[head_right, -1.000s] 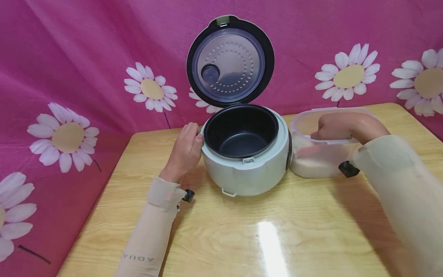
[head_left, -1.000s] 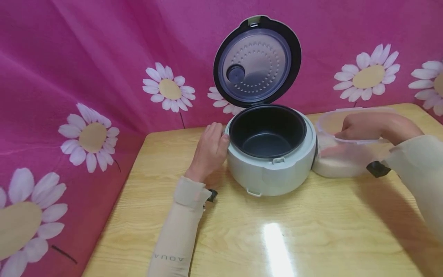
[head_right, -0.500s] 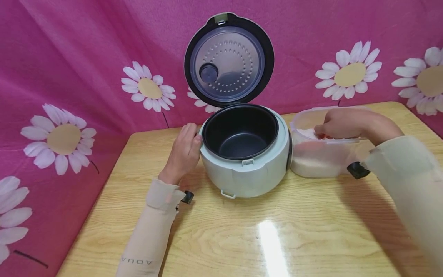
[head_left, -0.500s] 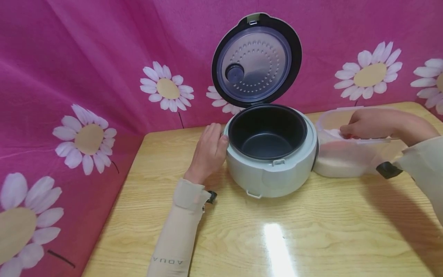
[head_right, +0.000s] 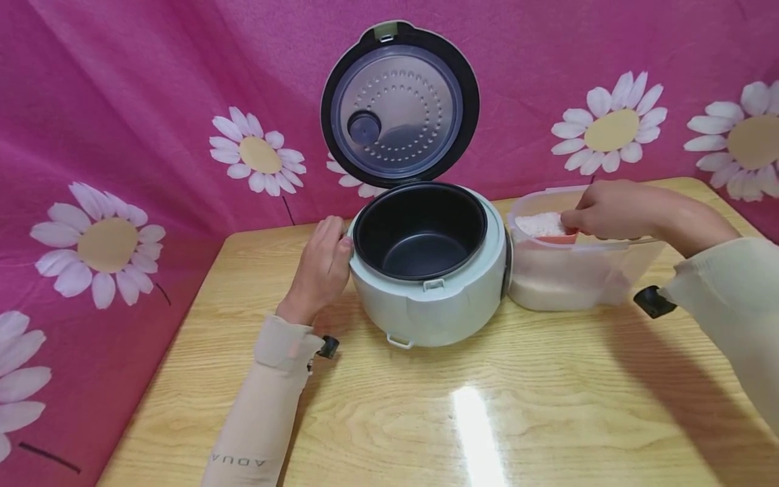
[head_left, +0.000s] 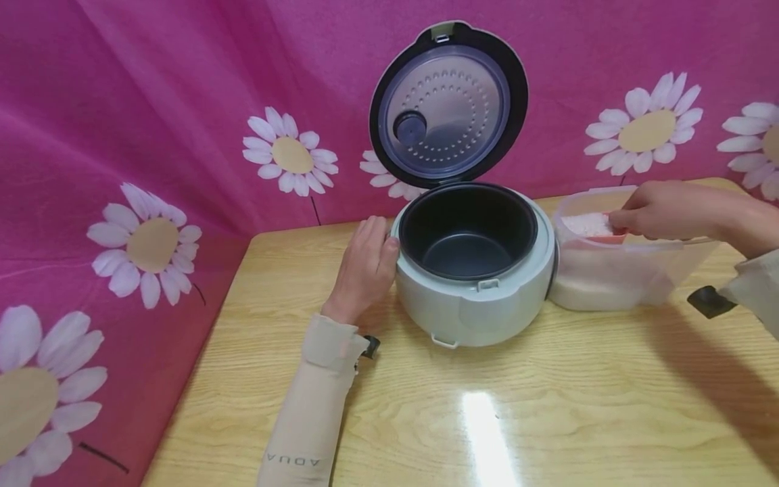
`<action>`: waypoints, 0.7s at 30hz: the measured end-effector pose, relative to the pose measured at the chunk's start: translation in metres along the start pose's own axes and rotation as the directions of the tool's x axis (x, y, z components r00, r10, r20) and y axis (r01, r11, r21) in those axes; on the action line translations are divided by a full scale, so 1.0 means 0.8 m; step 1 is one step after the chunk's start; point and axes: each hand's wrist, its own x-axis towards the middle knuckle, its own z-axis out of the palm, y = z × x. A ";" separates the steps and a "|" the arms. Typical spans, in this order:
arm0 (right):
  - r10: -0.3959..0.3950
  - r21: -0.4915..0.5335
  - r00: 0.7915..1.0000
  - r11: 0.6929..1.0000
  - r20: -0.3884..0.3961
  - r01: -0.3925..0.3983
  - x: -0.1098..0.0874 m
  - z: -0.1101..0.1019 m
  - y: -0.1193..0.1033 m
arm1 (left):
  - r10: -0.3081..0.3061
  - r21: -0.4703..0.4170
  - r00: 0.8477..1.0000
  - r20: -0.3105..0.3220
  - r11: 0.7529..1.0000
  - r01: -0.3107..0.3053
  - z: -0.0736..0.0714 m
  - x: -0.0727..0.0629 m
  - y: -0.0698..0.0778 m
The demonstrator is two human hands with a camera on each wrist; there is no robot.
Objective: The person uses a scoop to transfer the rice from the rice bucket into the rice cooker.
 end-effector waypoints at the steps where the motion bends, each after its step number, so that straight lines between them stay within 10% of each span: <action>1: -0.002 -0.010 1.000 1.000 -0.008 0.001 -0.002 0.000 0.001 | -0.004 0.000 1.000 0.002 1.000 0.004 0.000 0.000 0.001; 21: 0.031 -0.064 0.988 0.997 -0.154 -0.041 -0.021 -0.011 0.009 | -0.021 -0.013 1.000 -0.005 1.000 0.021 0.000 -0.001 0.004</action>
